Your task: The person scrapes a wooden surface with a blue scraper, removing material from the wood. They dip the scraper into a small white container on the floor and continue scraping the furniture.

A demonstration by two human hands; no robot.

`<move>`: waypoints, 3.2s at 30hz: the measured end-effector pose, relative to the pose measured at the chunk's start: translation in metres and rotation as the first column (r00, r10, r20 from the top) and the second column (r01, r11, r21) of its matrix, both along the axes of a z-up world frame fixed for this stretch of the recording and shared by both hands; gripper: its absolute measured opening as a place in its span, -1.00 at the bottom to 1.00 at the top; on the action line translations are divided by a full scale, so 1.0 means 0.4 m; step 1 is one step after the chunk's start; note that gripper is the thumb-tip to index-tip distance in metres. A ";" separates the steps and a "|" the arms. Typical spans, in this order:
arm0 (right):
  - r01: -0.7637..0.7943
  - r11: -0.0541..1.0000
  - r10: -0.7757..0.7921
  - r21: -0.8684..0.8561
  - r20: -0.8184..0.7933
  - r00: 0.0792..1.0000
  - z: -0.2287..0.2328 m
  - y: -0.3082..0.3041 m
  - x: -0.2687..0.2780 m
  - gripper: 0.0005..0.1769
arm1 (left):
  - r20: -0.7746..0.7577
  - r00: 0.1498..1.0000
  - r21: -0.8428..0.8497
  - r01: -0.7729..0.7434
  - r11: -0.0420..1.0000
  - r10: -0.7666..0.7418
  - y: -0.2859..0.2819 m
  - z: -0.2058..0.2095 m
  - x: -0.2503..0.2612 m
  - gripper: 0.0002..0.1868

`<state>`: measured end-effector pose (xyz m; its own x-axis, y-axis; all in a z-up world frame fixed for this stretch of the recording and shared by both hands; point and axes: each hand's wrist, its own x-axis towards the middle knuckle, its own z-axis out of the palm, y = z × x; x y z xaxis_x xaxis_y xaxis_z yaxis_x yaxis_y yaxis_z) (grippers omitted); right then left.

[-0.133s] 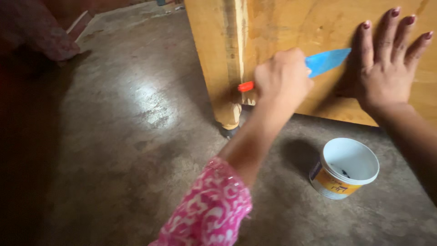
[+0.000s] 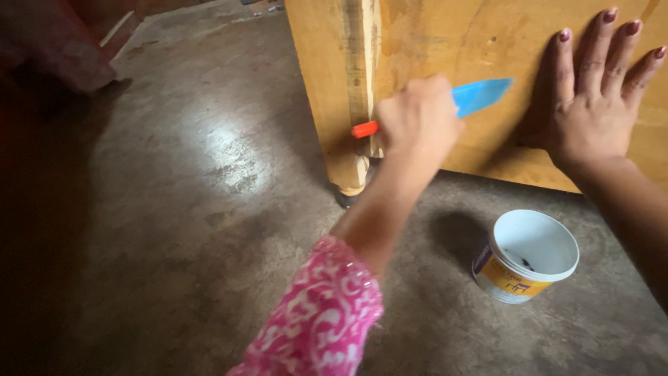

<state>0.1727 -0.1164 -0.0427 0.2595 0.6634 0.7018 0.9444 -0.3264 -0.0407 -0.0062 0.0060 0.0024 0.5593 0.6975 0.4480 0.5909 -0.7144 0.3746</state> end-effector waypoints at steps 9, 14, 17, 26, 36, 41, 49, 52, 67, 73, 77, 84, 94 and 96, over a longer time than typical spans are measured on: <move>0.044 0.999 -0.045 -0.022 -0.039 0.998 0.009 0.006 0.001 0.40 | 0.104 0.993 0.057 0.056 0.997 -0.061 0.008 0.001 -0.034 -0.83; 0.043 0.999 -0.044 -0.032 -0.046 0.998 0.009 0.003 -0.008 0.45 | -0.036 0.999 -0.038 -0.024 0.999 0.022 0.010 0.021 -0.015 -0.75; 0.045 0.998 -0.047 -0.033 -0.045 0.998 0.015 0.004 -0.010 0.49 | -0.006 0.999 0.153 -0.052 0.987 0.053 0.041 0.007 -0.075 -0.80; 0.230 0.972 -0.224 -0.042 0.127 0.966 -0.001 0.021 0.007 0.47 | -0.008 1.000 0.125 0.028 0.992 -0.027 -0.008 -0.001 0.004 -0.77; 0.084 0.996 -0.085 -0.025 -0.045 0.995 -0.012 0.025 0.030 0.28 | -0.150 0.983 0.147 -0.083 0.986 0.105 0.118 -0.022 -0.089 -0.80; 0.045 0.999 -0.045 -0.027 0.003 0.999 -0.022 0.033 0.034 0.16 | 0.115 0.986 0.189 0.096 0.977 -0.119 0.032 -0.018 0.022 -0.74; 0.142 0.989 -0.141 -0.044 0.020 0.990 -0.030 0.029 0.012 0.42 | 0.001 1.000 0.182 -0.010 0.983 0.010 0.106 -0.025 -0.091 -0.81; 0.237 0.967 -0.237 -0.091 0.011 0.972 -0.034 0.023 0.008 0.51 | 0.026 1.000 0.219 -0.010 0.976 0.004 0.115 -0.018 -0.122 -0.84; 0.390 0.899 -0.381 -0.200 0.082 0.921 -0.026 0.057 -0.004 0.66 | 0.017 0.996 0.269 0.077 0.960 -0.085 0.143 0.002 -0.051 -0.85; 0.264 0.961 -0.261 -0.082 0.048 0.964 -0.037 0.071 0.008 0.14 | 0.104 0.977 0.216 0.161 0.963 -0.187 0.086 0.008 0.004 -0.78; 0.175 0.981 -0.180 -0.087 -0.054 0.982 -0.045 0.055 0.014 0.15 | 0.153 0.972 0.215 0.146 0.966 -0.181 0.095 -0.017 0.008 -0.83; 0.167 0.980 -0.163 -0.104 0.042 0.986 -0.040 0.048 0.002 0.12 | 0.176 0.966 0.164 0.159 0.973 -0.188 0.132 -0.013 -0.035 -0.83; 0.195 0.975 -0.190 -0.107 0.058 0.980 -0.040 0.055 -0.002 0.41 | 0.030 0.991 0.163 0.122 0.979 -0.128 0.137 -0.001 -0.052 -0.81; 0.217 0.968 -0.207 -0.126 0.084 0.975 -0.056 0.050 0.023 0.38 | 0.047 0.993 0.180 0.098 0.979 -0.109 0.148 -0.002 -0.081 -0.84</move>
